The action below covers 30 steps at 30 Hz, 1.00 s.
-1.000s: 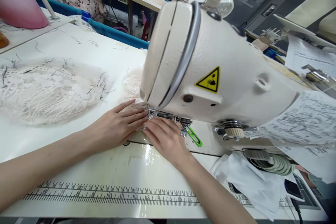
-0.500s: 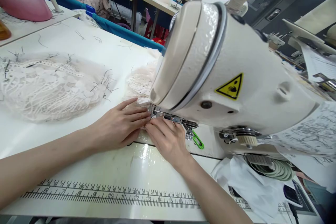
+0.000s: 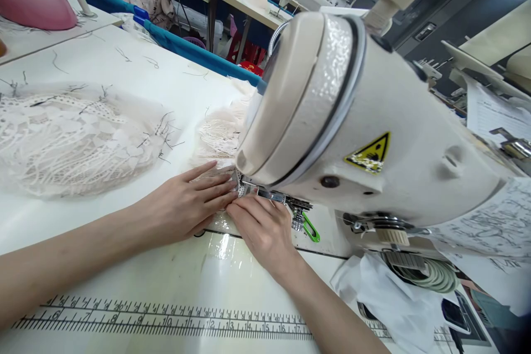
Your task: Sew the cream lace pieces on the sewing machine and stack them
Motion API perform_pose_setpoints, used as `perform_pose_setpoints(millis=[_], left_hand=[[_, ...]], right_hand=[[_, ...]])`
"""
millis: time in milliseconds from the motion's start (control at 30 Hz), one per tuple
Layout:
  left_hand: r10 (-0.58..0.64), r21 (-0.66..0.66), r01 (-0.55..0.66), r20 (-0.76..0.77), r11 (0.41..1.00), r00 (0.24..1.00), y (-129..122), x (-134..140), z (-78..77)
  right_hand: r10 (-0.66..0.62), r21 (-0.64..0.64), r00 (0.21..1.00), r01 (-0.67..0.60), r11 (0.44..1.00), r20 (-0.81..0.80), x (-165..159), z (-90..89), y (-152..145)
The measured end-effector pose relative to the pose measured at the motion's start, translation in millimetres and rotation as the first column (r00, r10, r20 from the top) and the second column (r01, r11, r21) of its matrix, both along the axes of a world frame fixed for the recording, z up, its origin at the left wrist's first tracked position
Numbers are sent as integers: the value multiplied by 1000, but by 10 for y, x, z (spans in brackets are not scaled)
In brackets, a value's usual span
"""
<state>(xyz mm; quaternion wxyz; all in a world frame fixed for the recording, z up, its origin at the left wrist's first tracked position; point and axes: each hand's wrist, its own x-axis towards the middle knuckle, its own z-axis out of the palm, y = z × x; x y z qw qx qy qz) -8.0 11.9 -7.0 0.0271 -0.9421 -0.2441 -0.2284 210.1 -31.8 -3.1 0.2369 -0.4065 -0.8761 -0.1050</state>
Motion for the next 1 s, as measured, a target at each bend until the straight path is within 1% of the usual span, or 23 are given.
perform_pose_setpoints(millis=[67, 133, 267, 367, 467, 533, 733, 800, 1000], left_hand=[[13, -43, -12, 11, 999, 1000, -4, -3, -19], [17, -51, -15, 22, 999, 1000, -6, -2, -26], [-11, 4, 11, 21, 1000, 1000, -10, 10, -4], [-4, 31, 3, 28, 1000, 1000, -19, 17, 2], [11, 36, -12, 45, 999, 999, -21, 16, -3], [-1, 35, -1, 33, 999, 999, -15, 13, 2], [12, 44, -13, 25, 999, 1000, -2, 20, 27], [15, 55, -16, 15, 998, 1000, -8, 34, 15], [81, 75, -84, 39, 994, 996, -42, 78, -57]], right_hand=[[17, 22, 1000, -17, 1000, -4, -5, 4, 4], [24, 36, 1000, -24, 999, -5, -17, 15, 4], [26, 92, 1000, -25, 995, -4, -46, 46, 4], [22, 117, 1000, -21, 993, -1, -57, 66, 6], [35, 115, 999, -35, 993, -1, -58, 74, 8], [39, 108, 999, -39, 993, 4, -56, 69, 8], [0, 74, 998, -4, 997, 59, -44, 41, 2], [-20, 59, 997, 15, 998, 75, -38, 43, -5], [-47, 31, 996, 45, 998, 74, -20, 61, -14]])
